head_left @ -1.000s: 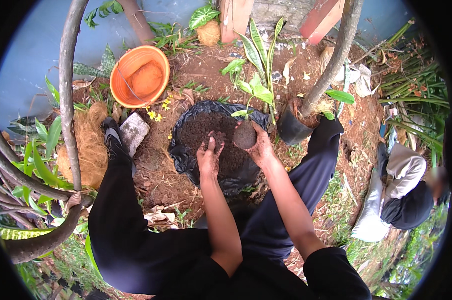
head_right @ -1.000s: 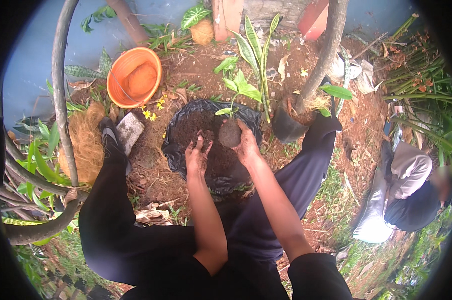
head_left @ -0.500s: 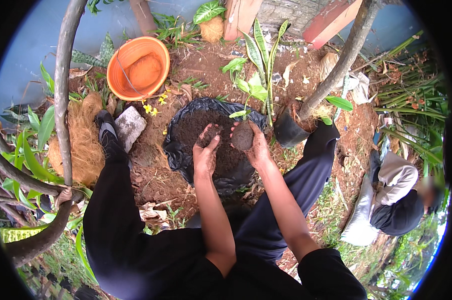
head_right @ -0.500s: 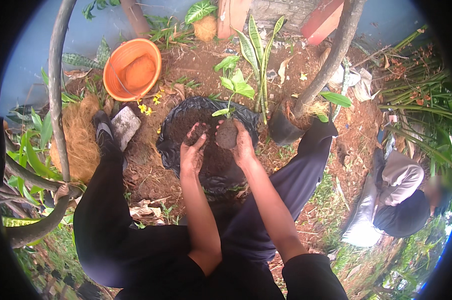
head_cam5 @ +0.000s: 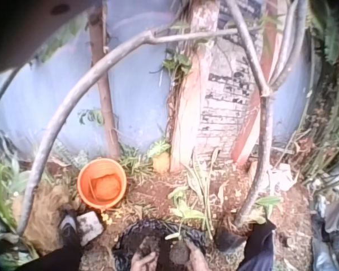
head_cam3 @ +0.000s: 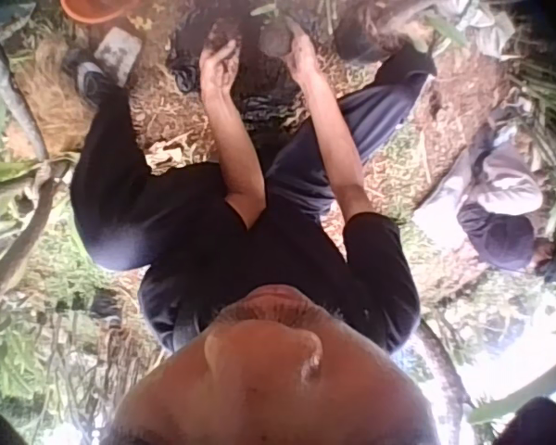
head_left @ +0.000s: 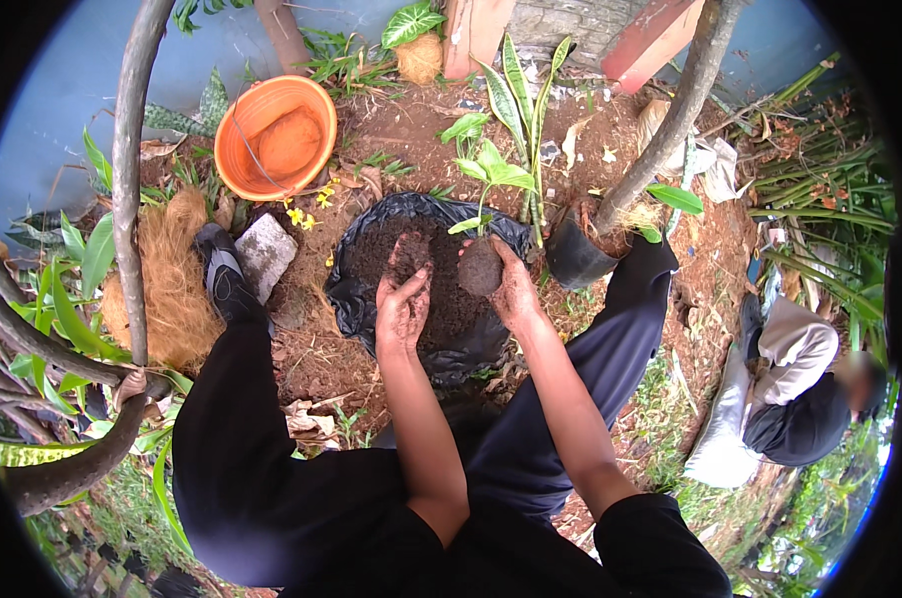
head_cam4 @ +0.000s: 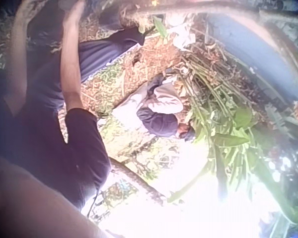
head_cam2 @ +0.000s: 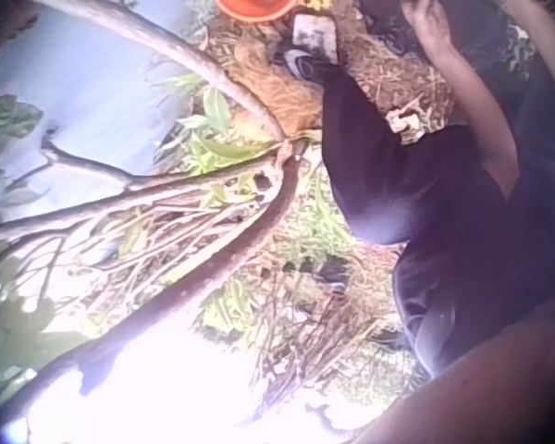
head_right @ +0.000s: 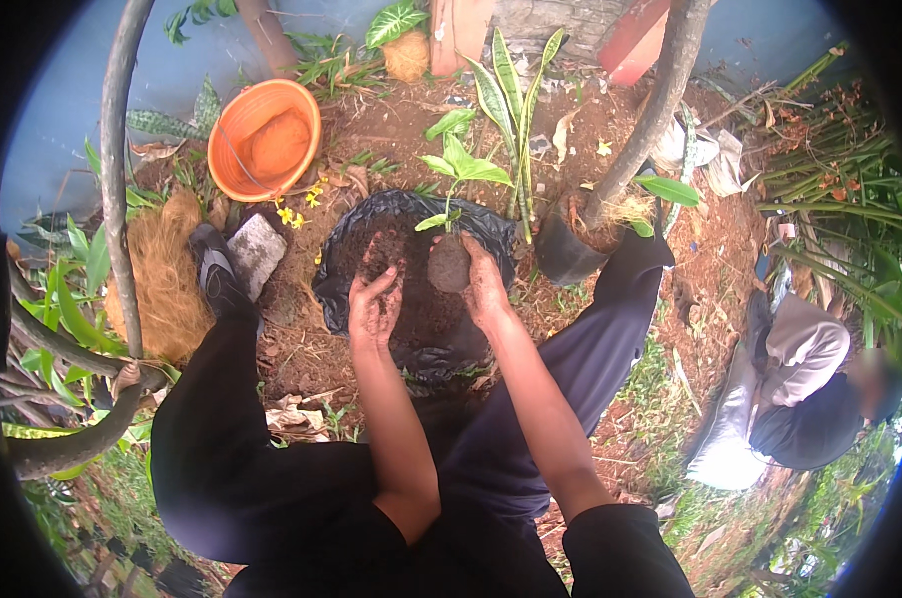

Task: The person is potting a small plant into a black plastic bag filled with soil. They use their hands to pack soil around the plant's root ball, ensuring it is securely placed within the bag.

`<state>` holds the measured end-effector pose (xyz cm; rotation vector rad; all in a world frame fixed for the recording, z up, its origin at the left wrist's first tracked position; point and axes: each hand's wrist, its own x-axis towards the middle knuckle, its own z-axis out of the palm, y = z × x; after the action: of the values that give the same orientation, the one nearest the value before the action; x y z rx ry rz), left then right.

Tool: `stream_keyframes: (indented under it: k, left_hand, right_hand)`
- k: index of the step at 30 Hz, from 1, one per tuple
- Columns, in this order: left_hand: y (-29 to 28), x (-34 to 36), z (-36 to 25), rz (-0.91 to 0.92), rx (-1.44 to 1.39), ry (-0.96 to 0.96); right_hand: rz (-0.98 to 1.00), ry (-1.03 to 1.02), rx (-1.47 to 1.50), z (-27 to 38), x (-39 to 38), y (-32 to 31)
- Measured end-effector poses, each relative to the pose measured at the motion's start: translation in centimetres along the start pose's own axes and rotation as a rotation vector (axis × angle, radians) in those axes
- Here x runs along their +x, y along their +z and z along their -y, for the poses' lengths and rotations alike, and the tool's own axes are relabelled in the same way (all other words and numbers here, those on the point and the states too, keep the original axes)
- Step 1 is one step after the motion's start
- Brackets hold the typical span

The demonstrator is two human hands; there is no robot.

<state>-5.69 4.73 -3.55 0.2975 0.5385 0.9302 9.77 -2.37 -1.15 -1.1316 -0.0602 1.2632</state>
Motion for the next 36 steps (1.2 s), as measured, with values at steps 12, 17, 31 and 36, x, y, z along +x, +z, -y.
stream_keyframes:
  k: [12,17,31,36]
  left_hand:
    - [-1.3,0.3,-0.1,0.056,-0.041,0.013]
    - [-0.8,0.5,-0.5,0.038,-0.217,-0.051]
    - [1.3,0.1,-0.6,-0.245,0.318,0.055]
    - [3.6,-0.4,0.5,-0.238,0.090,0.065]
  right_hand:
    - [-0.012,0.022,0.051,0.3,-0.2,0.2]
    - [0.037,0.034,0.045,0.3,-0.1,0.0]
    - [0.059,-0.098,0.062,-0.6,0.1,0.5]
    - [0.054,-0.025,0.260,-1.5,0.2,0.6]
